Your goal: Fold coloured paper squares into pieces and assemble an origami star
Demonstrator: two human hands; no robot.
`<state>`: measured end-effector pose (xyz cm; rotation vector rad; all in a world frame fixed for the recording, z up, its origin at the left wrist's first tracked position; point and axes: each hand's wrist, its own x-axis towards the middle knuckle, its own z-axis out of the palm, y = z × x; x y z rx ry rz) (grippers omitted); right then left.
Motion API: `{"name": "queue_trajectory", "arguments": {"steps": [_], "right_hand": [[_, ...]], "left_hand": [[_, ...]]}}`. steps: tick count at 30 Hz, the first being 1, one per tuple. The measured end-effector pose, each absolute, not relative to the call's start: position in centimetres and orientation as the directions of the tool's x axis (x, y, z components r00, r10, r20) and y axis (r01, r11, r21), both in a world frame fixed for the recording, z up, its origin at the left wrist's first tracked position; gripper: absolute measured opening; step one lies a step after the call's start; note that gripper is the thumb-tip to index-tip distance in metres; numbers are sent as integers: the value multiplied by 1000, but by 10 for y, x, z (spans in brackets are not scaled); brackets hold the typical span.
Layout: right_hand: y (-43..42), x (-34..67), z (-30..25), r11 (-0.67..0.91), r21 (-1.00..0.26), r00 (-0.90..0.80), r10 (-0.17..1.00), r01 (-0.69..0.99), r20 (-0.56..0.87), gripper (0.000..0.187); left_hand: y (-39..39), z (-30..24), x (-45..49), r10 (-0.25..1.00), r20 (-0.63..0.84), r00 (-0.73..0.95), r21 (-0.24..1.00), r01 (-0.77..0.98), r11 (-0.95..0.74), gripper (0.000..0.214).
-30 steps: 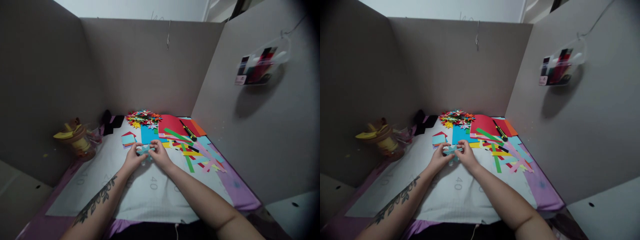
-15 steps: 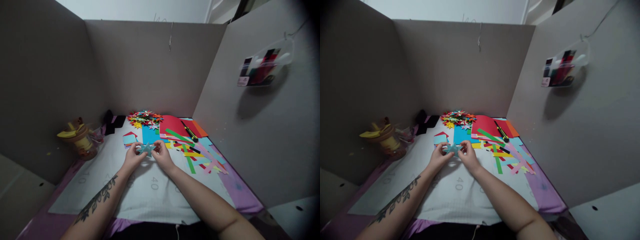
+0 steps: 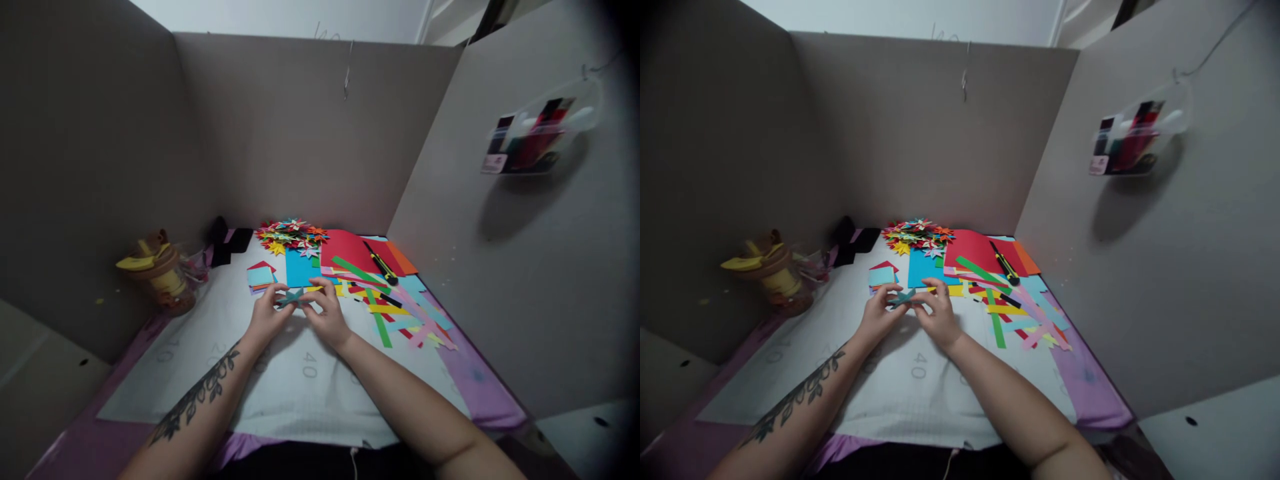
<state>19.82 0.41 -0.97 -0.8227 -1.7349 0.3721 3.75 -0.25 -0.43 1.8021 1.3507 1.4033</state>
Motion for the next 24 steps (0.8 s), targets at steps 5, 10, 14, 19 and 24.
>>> {"name": "queue_trajectory", "arguments": {"steps": [5,10,14,19,24], "right_hand": [[6,199,-10,696,-641,-151,707,323,691,19],[7,199,-12,721,-626,-185,687,296,703,13],[7,200,-13,731,-589,-211,672,344,710,15],[8,200,-13,718,-588,-203,681,373,703,13],[8,200,-11,719,-569,-217,677,399,703,7]], "left_hand": [[-3,-6,38,903,430,23,815,420,-399,28],[-2,-8,37,908,419,27,815,430,-389,30],[-3,-8,36,914,402,63,813,436,-387,32],[-3,-7,36,918,390,74,822,420,-383,32],[-2,-9,35,909,411,65,806,440,-396,32]]}}
